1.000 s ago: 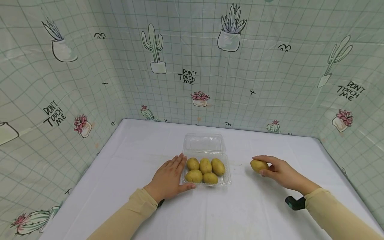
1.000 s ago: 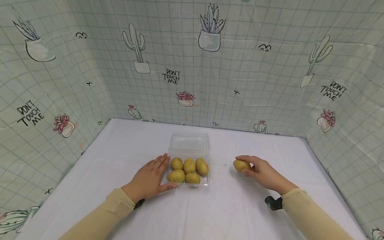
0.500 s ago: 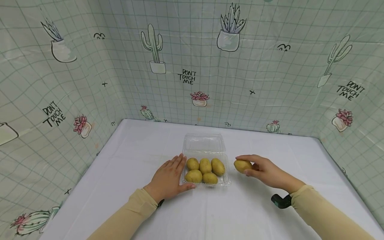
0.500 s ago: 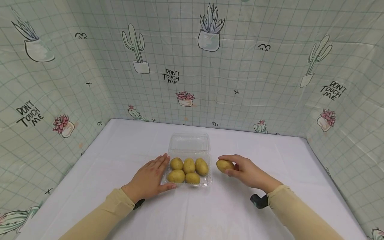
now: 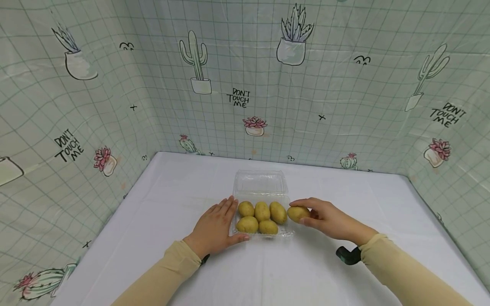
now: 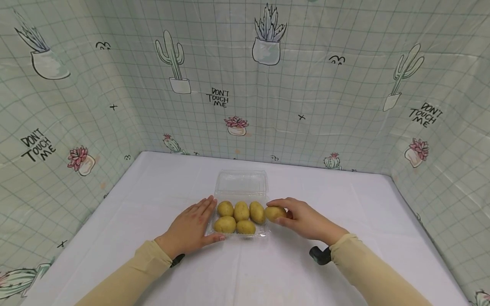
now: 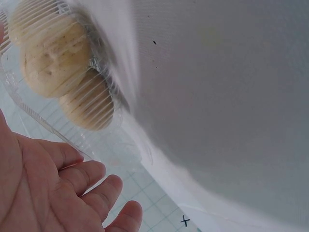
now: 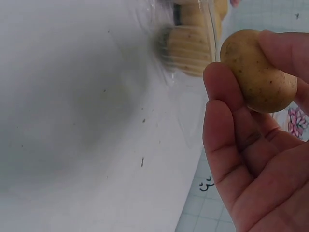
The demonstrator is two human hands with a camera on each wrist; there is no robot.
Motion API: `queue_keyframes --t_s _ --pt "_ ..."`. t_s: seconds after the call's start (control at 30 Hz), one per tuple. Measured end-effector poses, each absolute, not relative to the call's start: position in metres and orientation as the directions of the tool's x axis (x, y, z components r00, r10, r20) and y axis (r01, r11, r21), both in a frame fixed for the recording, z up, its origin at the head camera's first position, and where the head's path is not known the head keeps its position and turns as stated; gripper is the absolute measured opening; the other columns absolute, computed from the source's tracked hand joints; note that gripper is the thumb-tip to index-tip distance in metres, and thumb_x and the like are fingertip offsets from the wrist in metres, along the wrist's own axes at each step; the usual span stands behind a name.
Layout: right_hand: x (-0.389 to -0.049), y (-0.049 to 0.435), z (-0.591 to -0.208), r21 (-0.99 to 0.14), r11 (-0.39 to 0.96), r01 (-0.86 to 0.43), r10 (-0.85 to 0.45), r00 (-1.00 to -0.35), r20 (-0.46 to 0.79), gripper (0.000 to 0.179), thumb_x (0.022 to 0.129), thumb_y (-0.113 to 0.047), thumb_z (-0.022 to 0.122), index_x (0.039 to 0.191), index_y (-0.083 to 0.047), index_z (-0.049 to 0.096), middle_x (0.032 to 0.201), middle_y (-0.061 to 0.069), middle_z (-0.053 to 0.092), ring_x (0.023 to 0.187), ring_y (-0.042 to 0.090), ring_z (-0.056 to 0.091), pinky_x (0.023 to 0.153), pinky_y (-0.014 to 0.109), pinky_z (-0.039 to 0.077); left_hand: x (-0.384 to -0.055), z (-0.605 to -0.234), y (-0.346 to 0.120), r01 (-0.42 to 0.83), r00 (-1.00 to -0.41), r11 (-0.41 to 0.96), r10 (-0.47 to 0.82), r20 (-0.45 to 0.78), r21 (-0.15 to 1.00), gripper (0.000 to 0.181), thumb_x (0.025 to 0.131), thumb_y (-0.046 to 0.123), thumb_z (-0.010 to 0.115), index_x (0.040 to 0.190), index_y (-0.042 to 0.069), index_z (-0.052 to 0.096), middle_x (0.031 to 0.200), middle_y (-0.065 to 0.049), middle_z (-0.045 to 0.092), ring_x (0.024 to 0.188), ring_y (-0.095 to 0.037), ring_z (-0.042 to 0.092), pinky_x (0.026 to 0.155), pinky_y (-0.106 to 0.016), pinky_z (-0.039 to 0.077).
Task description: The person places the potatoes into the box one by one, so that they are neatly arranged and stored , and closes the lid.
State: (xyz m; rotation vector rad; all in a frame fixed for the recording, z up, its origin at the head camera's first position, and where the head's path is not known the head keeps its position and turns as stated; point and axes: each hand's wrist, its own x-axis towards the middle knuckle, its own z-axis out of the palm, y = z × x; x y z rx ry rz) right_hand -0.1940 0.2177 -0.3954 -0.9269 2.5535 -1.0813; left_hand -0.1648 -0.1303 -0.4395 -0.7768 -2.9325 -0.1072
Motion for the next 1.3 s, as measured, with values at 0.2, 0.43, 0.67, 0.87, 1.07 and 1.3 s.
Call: queue_keyframes --t_s 0.2,0.43,0.67,0.87,1.07,1.3 --pt "-0.196 0.210 -0.397 -0.663 0.557 -0.500 -0.634 -0.772 0.049 0.041 0.096 -0.018 0.069 0.136 -0.018 0.059 0.118 -0.002 0.063 0.074 0.012 0.059 0.065 0.027 0.051 -0.166 -0.441 -0.131 0.501 -0.860 0.865 0.493 0.133 0.036 0.103 0.089 0.077 0.045 0.153 -0.003 0.033 0.157 -0.021 0.032 0.143 -0.034 0.032 0.113 -0.047 0.031" --pt "-0.196 0.199 -0.394 -0.593 0.605 -0.532 -0.624 -0.779 0.062 0.038 0.095 -0.021 0.071 0.132 -0.017 0.063 0.087 -0.010 0.062 0.064 0.009 0.053 0.057 0.026 0.047 -0.165 -0.440 -0.131 0.503 -0.859 0.863 0.494 0.135 0.047 0.103 0.089 0.076 0.046 0.153 -0.003 0.033 0.157 -0.021 0.032 0.143 -0.035 0.033 0.114 -0.047 0.031" --pt "-0.193 0.188 -0.391 -0.523 0.637 -0.566 -0.631 -0.773 0.067 0.038 0.093 -0.015 0.070 0.130 -0.014 0.064 0.080 -0.012 0.059 0.064 0.008 0.053 0.056 0.025 0.048 -0.166 -0.441 -0.131 0.505 -0.857 0.862 0.496 0.138 0.043 0.103 0.089 0.077 0.046 0.153 -0.003 0.032 0.157 -0.021 0.031 0.143 -0.034 0.032 0.114 -0.047 0.031" --pt "-0.191 0.180 -0.391 -0.407 0.661 -0.630 -0.652 -0.751 0.103 0.036 0.091 -0.014 0.070 0.126 -0.013 0.065 0.089 -0.013 0.060 0.067 0.006 0.053 0.059 0.025 0.047 -0.165 -0.440 -0.131 0.507 -0.857 0.861 0.497 0.140 0.045 0.104 0.089 0.077 0.046 0.153 -0.003 0.032 0.157 -0.021 0.031 0.143 -0.034 0.033 0.114 -0.047 0.031" --pt "-0.189 0.177 -0.395 -0.340 0.662 -0.668 -0.673 -0.730 0.124 0.036 0.093 -0.017 0.069 0.129 -0.014 0.065 0.092 -0.011 0.056 0.069 0.005 0.052 0.062 0.025 0.046 -0.165 -0.440 -0.131 0.508 -0.856 0.860 0.499 0.136 0.041 0.104 0.089 0.078 0.045 0.154 -0.002 0.032 0.157 -0.020 0.031 0.144 -0.033 0.032 0.114 -0.046 0.031" --pt "-0.188 0.176 -0.396 -0.386 0.648 -0.657 -0.662 -0.736 0.142 0.038 0.093 -0.014 0.069 0.131 -0.013 0.063 0.091 -0.010 0.055 0.070 0.005 0.049 0.061 0.025 0.045 -0.166 -0.442 -0.131 0.506 -0.857 0.862 0.496 0.140 0.039 0.104 0.089 0.078 0.045 0.153 -0.002 0.033 0.157 -0.020 0.032 0.144 -0.033 0.032 0.114 -0.047 0.031"
